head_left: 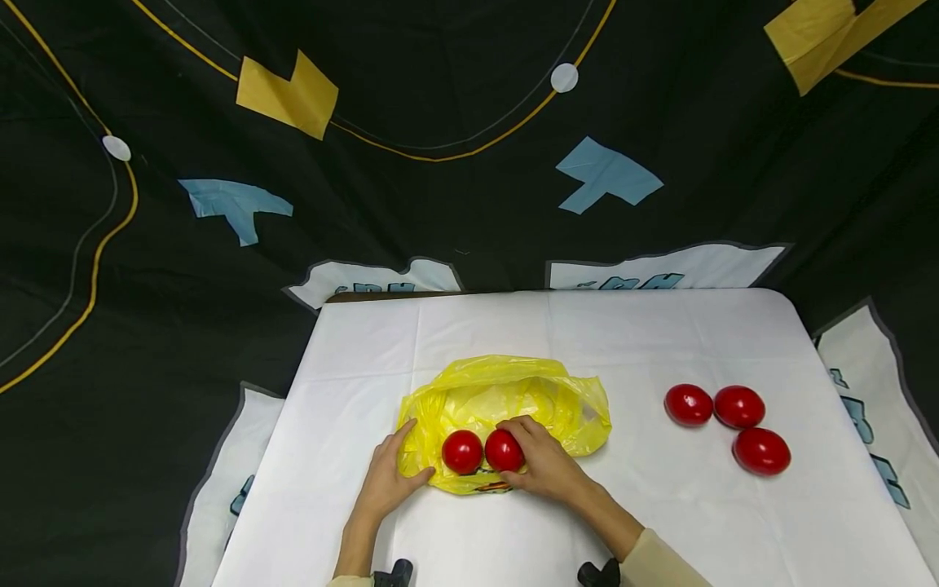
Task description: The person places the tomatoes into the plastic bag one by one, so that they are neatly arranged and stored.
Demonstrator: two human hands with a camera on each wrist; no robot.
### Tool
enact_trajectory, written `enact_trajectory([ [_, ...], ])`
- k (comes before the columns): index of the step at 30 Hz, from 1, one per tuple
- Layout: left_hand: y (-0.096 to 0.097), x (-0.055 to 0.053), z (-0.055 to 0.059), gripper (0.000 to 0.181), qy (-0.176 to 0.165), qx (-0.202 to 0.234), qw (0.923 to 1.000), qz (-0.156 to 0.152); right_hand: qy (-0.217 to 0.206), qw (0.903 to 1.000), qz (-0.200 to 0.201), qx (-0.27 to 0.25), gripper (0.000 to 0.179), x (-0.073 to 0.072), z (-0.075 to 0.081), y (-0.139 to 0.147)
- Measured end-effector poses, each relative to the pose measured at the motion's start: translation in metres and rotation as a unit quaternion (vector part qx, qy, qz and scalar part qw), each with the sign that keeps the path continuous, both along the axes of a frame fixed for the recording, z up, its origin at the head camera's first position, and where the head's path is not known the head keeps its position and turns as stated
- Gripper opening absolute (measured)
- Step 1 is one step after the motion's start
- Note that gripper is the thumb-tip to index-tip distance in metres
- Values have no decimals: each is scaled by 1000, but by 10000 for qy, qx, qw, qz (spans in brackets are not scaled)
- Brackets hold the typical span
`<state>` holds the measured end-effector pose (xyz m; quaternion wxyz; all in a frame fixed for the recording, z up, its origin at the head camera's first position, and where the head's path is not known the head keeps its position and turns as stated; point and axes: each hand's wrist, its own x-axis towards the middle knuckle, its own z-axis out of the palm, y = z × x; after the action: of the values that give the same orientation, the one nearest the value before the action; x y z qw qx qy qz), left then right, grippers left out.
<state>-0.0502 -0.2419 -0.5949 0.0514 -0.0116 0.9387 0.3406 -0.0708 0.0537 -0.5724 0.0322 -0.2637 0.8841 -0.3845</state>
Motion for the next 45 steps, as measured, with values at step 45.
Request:
enact_trajectory([
  [45, 3, -1, 0, 88, 8, -135, 9999, 41, -77, 9992, 25, 398, 70, 0, -15, -10],
])
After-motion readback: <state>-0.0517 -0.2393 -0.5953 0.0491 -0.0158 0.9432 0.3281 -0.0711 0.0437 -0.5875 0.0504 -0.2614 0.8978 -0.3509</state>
